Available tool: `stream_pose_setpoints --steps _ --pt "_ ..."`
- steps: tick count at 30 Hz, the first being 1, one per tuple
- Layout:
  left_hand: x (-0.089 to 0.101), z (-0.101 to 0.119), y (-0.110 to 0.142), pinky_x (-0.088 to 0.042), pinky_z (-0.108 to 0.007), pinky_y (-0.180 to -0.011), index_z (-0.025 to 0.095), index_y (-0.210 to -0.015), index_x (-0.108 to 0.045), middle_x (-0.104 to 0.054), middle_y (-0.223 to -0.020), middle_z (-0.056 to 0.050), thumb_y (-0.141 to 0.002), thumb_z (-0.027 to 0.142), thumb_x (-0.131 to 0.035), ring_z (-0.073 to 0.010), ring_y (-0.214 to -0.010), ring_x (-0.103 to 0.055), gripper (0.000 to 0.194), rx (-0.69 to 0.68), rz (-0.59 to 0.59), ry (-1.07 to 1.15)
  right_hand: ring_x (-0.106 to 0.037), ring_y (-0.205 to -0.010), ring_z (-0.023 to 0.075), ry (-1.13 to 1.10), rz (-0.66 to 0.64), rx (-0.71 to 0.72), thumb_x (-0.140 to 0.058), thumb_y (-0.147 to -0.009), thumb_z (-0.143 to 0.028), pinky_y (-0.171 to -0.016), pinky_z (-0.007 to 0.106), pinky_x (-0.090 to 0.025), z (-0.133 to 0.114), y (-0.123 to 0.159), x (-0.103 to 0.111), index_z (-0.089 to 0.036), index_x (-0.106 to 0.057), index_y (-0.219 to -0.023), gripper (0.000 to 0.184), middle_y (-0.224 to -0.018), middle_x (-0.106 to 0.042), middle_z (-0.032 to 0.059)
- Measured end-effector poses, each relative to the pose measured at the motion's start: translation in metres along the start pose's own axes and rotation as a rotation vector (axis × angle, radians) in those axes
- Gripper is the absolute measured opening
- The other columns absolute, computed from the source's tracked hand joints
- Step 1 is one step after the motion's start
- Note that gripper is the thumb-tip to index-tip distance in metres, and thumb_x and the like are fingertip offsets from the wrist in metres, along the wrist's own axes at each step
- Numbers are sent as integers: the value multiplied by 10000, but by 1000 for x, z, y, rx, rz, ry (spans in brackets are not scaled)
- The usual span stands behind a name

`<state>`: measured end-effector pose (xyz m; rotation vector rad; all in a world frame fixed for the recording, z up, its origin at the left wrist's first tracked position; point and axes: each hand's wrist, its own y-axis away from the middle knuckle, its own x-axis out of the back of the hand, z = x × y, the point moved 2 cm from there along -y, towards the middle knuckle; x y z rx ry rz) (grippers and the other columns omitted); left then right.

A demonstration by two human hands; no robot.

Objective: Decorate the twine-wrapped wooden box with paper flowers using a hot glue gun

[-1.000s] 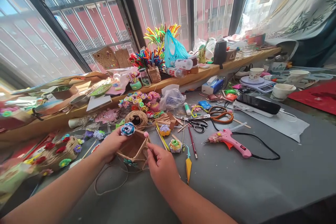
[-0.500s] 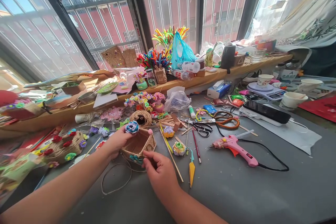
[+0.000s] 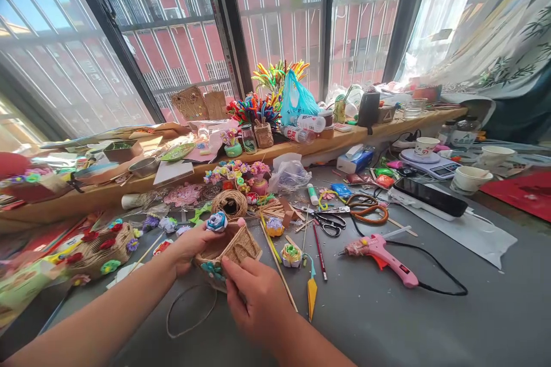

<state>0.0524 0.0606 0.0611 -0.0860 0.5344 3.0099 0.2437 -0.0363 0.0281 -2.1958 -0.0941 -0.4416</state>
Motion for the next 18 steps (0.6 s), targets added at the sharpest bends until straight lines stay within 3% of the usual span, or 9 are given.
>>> stream_pose_setpoints --steps 5,10,18 --pt "-7 -4 11 -640 -349 -787 178 -1093 -721 -845 -972 -94 -685 184 -913 -297 -892 -824 451 40 -32 110 -598 -649 196 160 -54 165 -451 -1059 -188 -564 311 -434 -20 -11 7 -117 -600 -1405 384 -810 -680 61" --pt "-12 -9 17 -657 -384 -806 152 -1080 -725 -840 -955 -114 -722 185 -892 -326 -904 -827 397 54 -99 200 -579 -623 185 282 -73 258 -437 -1091 -177 -555 318 -408 -29 -15 13 -93 -637 -1333 325 -781 -677 49" --pt "-9 -17 16 -640 -376 -863 206 -1079 -722 -832 -996 -70 -681 213 -921 -310 -967 -812 446 -71 -153 256 -575 -633 186 371 -189 302 -569 -1034 -155 -558 336 -369 -29 -4 8 -144 -623 -1333 304 -813 -680 24"
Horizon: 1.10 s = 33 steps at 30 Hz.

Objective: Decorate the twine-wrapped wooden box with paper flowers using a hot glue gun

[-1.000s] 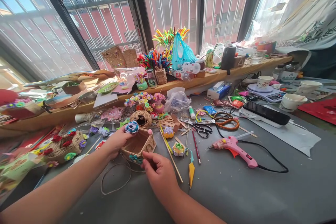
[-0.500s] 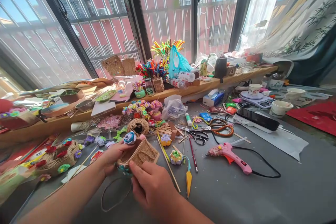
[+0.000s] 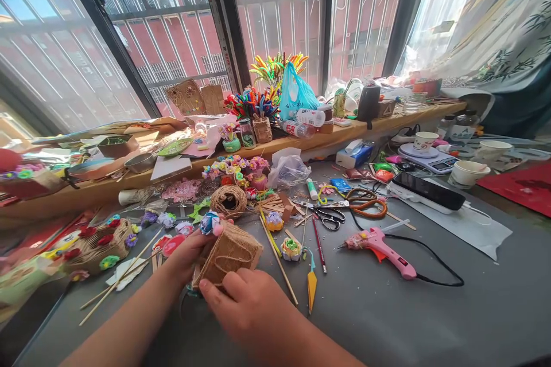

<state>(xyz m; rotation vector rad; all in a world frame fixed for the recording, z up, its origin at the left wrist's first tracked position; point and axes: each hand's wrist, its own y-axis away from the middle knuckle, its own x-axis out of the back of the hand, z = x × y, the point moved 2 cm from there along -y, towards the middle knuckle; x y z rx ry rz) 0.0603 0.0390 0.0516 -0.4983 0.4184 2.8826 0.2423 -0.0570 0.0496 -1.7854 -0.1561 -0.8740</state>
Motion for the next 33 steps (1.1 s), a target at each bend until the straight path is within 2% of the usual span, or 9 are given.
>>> stream_pose_setpoints --steps 4,11,15,19,23,26,29,31,33 --pt "11 9 0 -625 -408 -911 268 -1052 -731 -821 -1046 -68 -629 267 -931 -336 -1064 -776 468 -116 -58 -43 -580 -645 197 -19 -54 67 -584 -1004 -146 -553 346 -369 -10 2 -7 -177 -642 -1312 315 -789 -667 15" --pt "33 23 -8 -579 -470 -1005 278 -960 -722 -800 -1049 -64 -605 160 -913 -355 -1151 -733 421 -251 -124 -147 -606 -638 207 -37 -13 105 -516 -1029 -139 -576 358 -438 -13 4 -22 -153 -643 -1324 322 -779 -693 24" --pt "34 24 -11 -547 -485 -1048 257 -913 -700 -793 -1030 -58 -700 244 -897 -338 -1180 -720 290 -282 -160 -165 -631 -641 196 -32 35 111 -496 -1046 -130 -580 339 -466 -11 2 -25 -155 -657 -1312 312 -827 -743 37" --pt "30 29 -9 -543 -472 -1051 235 -865 -678 -798 -1050 -66 -640 291 -953 -352 -1191 -716 360 -298 -185 -196 -658 -660 184 -54 111 128 -496 -1046 -118 -622 312 -502 -8 2 -31 -151 -666 -1273 285 -795 -747 24" --pt "28 46 -9 -557 -442 -1020 228 -935 -703 -805 -1113 -97 -709 244 -919 -339 -1186 -726 313 -278 -191 -271 -602 -553 141 -190 129 142 -522 -1070 -226 -508 260 -434 0 11 -34 -195 -658 -1187 181 -689 -685 -17" --pt "32 64 -12 -576 -429 -980 212 -930 -718 -820 -1067 -115 -670 198 -942 -348 -1150 -745 343 -239 -218 -351 -555 -481 130 -304 82 15 -546 -1057 -244 -442 256 -368 9 20 -26 -223 -653 -1150 143 -648 -655 -19" --pt "35 76 -17 -587 -430 -966 196 -907 -733 -828 -1043 -128 -645 207 -960 -358 -1128 -756 347 -195 -265 -436 -578 -484 145 -471 33 -105 -554 -1054 -303 -447 255 -397 16 27 -10 -255 -674 -1060 129 -611 -644 -14" --pt "32 77 -19 -587 -430 -974 192 -936 -749 -827 -1075 -140 -685 241 -948 -354 -1131 -757 324 -167 -305 -490 -670 -609 175 -530 34 -222 -569 -1048 -324 -550 261 -503 22 31 -3 -262 -697 -1024 144 -690 -700 20" --pt "24 75 -22 -583 -424 -987 186 -963 -769 -823 -1099 -151 -749 293 -920 -343 -1137 -756 283 -143 -361 -545 -735 -808 216 -550 105 -450 -588 -1041 -344 -726 312 -595 32 32 -1 -267 -722 -1058 155 -898 -766 70"
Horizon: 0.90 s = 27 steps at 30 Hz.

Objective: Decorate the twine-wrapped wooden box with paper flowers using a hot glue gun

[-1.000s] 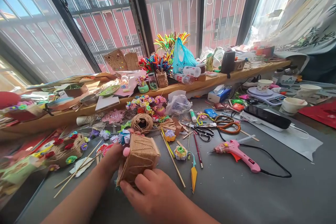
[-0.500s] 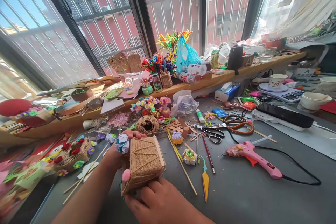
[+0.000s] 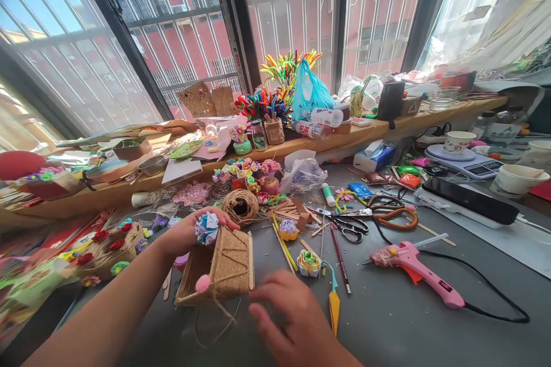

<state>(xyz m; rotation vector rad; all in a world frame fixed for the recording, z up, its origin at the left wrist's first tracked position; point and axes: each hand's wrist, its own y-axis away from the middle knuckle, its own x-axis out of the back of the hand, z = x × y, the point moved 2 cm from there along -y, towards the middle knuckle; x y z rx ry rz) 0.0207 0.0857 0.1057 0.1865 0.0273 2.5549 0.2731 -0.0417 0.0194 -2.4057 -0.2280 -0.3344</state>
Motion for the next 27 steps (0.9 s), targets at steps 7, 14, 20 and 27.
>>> stream_pose_setpoints --steps 7,14,20,27 --pt "-43 20 -30 -575 -464 -1023 198 -961 -843 -817 -1106 -161 -859 403 -834 -342 -1106 -759 229 4 -337 -171 -627 -1369 329 -704 30 -454 -805 -837 -671 -1084 530 -554 37 -27 -11 -311 -547 -1485 785 -1505 -633 155" --pt "-57 32 -63 -594 -352 -973 291 -1217 -809 -779 -1266 -85 -810 264 -833 -293 -1131 -757 409 -139 -375 -515 -659 -1321 316 -723 126 -485 -848 -853 -513 -1124 529 -515 49 -26 -10 -285 -618 -1399 635 -1436 -686 128" --pt "-53 15 -99 -552 -304 -946 306 -1041 -852 -836 -1095 -12 -657 163 -850 -287 -1062 -758 409 -112 -233 -716 -686 -1215 303 -300 162 -572 -756 -884 -327 -1086 505 -525 56 -26 -2 -239 -666 -1285 420 -1300 -736 105" --pt "-36 13 -83 -494 -349 -989 256 -1048 -820 -798 -1138 -74 -731 329 -827 -309 -1109 -686 325 -152 20 -880 -707 -1123 276 -176 106 -562 -713 -887 -271 -977 442 -567 61 -31 -4 -222 -690 -1229 346 -1230 -751 94"
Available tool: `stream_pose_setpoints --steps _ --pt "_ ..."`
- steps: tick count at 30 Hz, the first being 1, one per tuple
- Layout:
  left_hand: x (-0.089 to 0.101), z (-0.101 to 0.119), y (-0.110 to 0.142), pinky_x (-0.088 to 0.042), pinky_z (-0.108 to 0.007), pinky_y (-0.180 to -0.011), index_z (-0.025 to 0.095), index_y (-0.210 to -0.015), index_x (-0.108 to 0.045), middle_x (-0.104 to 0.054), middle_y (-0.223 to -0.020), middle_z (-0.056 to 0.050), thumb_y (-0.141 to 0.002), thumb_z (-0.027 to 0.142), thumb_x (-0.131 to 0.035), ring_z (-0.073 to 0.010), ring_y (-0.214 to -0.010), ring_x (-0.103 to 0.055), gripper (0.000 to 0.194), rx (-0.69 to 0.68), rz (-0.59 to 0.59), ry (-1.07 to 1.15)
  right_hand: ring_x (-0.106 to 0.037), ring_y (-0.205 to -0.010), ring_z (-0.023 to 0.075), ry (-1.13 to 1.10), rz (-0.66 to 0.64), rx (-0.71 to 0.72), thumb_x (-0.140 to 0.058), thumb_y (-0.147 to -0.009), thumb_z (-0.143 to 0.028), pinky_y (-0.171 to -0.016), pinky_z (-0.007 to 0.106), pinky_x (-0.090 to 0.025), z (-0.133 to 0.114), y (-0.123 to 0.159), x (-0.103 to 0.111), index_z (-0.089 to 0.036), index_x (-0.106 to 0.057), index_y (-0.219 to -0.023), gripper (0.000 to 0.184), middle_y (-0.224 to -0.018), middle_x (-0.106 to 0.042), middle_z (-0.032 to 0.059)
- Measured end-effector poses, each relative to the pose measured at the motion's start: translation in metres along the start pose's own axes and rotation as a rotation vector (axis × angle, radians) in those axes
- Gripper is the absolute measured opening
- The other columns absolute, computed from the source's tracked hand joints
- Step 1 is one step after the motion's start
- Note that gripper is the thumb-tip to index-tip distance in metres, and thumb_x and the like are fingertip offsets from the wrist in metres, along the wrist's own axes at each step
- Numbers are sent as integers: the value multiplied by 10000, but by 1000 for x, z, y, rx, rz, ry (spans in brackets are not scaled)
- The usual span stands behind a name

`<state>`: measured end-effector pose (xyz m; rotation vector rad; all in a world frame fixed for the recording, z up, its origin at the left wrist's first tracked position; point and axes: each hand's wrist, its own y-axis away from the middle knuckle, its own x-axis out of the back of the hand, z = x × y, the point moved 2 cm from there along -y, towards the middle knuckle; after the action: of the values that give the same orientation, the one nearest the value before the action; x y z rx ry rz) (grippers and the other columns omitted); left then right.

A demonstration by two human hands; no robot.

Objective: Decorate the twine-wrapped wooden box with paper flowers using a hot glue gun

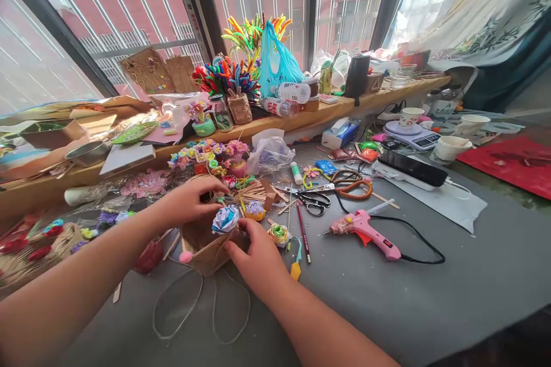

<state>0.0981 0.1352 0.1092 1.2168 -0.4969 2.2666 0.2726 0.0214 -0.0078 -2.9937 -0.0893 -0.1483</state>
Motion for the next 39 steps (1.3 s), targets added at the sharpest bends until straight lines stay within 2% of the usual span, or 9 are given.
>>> stream_pose_setpoints --steps 2,4,10,14,21,24,27,34,39 --pt "7 8 25 -491 -352 -947 245 -1114 -776 -774 -1195 -86 -878 423 -711 -308 -1115 -676 303 36 116 -37 -687 -1162 285 6 11 -8 -723 -882 -265 -1000 457 -551 -1 1 0 -225 -693 -1238 360 -1277 -735 100" --pt "9 22 55 -486 -350 -888 253 -1066 -750 -781 -1083 -66 -948 480 -634 -295 -1017 -688 282 98 327 -140 -671 -1184 293 16 34 -11 -725 -881 -265 -1024 479 -534 -3 3 1 -227 -693 -1254 376 -1307 -719 106" --pt "-40 66 105 -399 -430 -895 264 -976 -692 -783 -977 -66 -878 548 -753 -329 -959 -677 306 -25 342 -438 -657 -1181 266 33 103 43 -704 -885 -243 -1031 457 -533 -1 5 -2 -229 -684 -1251 367 -1272 -708 92" --pt "-60 72 106 -367 -436 -847 233 -902 -636 -757 -908 -72 -869 412 -790 -325 -900 -665 239 -29 329 -624 -673 -1096 259 24 143 61 -695 -896 -269 -981 445 -556 2 6 -8 -214 -670 -1232 342 -1186 -716 90" --pt "-59 75 104 -348 -413 -810 231 -853 -588 -722 -845 -37 -927 207 -650 -271 -840 -646 100 -12 336 -681 -631 -1151 262 -31 259 112 -653 -891 -278 -1034 455 -504 -6 15 -3 -226 -636 -1178 292 -1234 -686 88" --pt "-61 77 103 -353 -407 -819 231 -858 -596 -711 -842 -39 -920 188 -636 -262 -838 -636 86 -22 338 -683 -642 -940 233 -66 284 86 -688 -888 -347 -877 400 -535 -10 15 0 -229 -642 -1021 184 -1021 -689 49" --pt "-63 76 103 -352 -399 -806 230 -862 -602 -706 -834 -38 -922 184 -627 -260 -833 -631 80 -31 334 -670 -616 -768 200 -121 289 28 -731 -866 -409 -719 345 -526 -12 14 1 -230 -612 -892 217 -858 -659 15" --pt "-67 68 104 -377 -392 -813 222 -988 -627 -730 -889 -29 -969 173 -596 -259 -854 -645 61 -111 359 -579 -619 -652 184 -255 205 -95 -782 -815 -393 -604 302 -480 -14 11 -2 -214 -706 -795 195 -710 -701 1" --pt "-68 70 104 -395 -395 -808 228 -952 -628 -715 -843 -12 -965 142 -585 -254 -829 -639 97 -121 370 -608 -526 -532 141 -369 185 -189 -789 -776 -392 -498 267 -403 -11 7 -5 -204 -711 -755 204 -603 -624 -30"
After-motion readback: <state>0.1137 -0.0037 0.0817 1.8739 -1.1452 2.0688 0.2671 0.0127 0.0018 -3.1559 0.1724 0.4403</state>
